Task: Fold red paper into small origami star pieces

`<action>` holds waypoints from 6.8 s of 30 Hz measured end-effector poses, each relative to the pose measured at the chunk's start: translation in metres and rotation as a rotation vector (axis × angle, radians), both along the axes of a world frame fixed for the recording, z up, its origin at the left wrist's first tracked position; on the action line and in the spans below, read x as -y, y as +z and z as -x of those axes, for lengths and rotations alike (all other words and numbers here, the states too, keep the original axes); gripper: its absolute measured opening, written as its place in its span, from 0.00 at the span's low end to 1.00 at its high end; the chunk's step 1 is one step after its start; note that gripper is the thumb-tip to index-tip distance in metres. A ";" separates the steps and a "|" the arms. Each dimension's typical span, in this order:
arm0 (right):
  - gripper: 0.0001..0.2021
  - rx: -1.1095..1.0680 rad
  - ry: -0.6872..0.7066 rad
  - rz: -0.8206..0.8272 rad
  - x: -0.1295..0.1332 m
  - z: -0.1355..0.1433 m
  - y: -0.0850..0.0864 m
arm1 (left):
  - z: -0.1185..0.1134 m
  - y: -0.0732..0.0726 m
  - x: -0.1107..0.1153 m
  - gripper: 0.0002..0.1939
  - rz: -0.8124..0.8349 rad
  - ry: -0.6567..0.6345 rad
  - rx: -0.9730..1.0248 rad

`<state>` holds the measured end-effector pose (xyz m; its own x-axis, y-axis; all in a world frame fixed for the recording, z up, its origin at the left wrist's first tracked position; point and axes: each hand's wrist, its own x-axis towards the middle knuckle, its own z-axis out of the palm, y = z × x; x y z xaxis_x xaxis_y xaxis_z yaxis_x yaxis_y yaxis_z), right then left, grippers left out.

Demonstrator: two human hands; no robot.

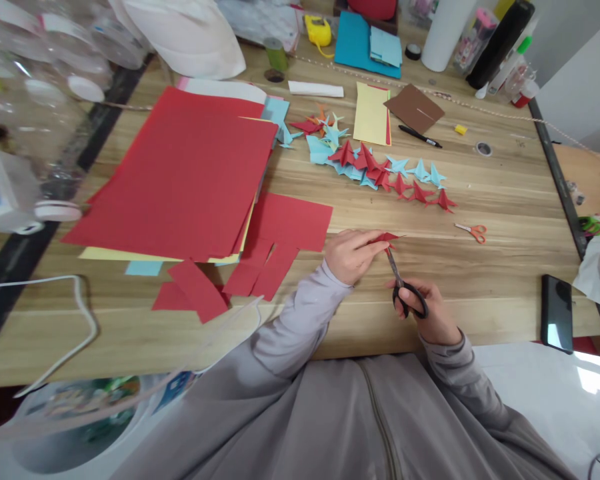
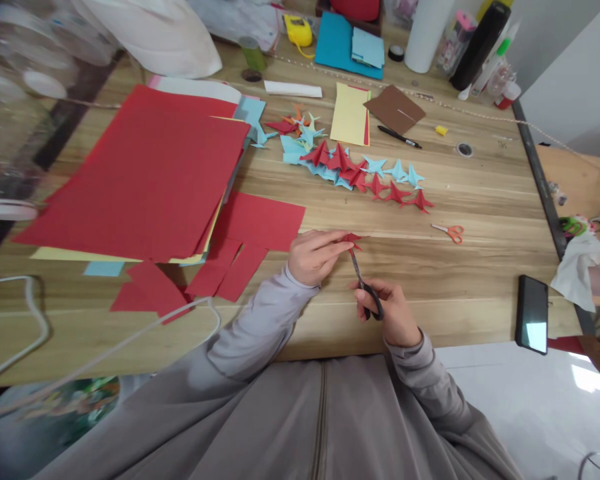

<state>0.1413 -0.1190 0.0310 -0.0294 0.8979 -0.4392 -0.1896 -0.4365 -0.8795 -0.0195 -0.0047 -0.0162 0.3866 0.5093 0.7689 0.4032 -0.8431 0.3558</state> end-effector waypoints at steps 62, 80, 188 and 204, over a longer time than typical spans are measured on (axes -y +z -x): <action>0.18 0.078 0.019 -0.060 0.002 0.000 -0.002 | 0.000 -0.001 -0.001 0.12 -0.016 -0.001 0.045; 0.15 1.433 -0.077 -0.371 -0.001 -0.046 -0.025 | -0.018 0.013 0.006 0.10 0.954 -0.082 0.847; 0.07 0.640 0.086 -0.706 -0.086 -0.011 -0.024 | -0.014 0.008 0.003 0.06 0.988 -0.164 0.383; 0.07 1.024 0.238 -1.032 -0.087 -0.015 -0.019 | -0.012 0.010 0.001 0.06 0.873 -0.139 0.248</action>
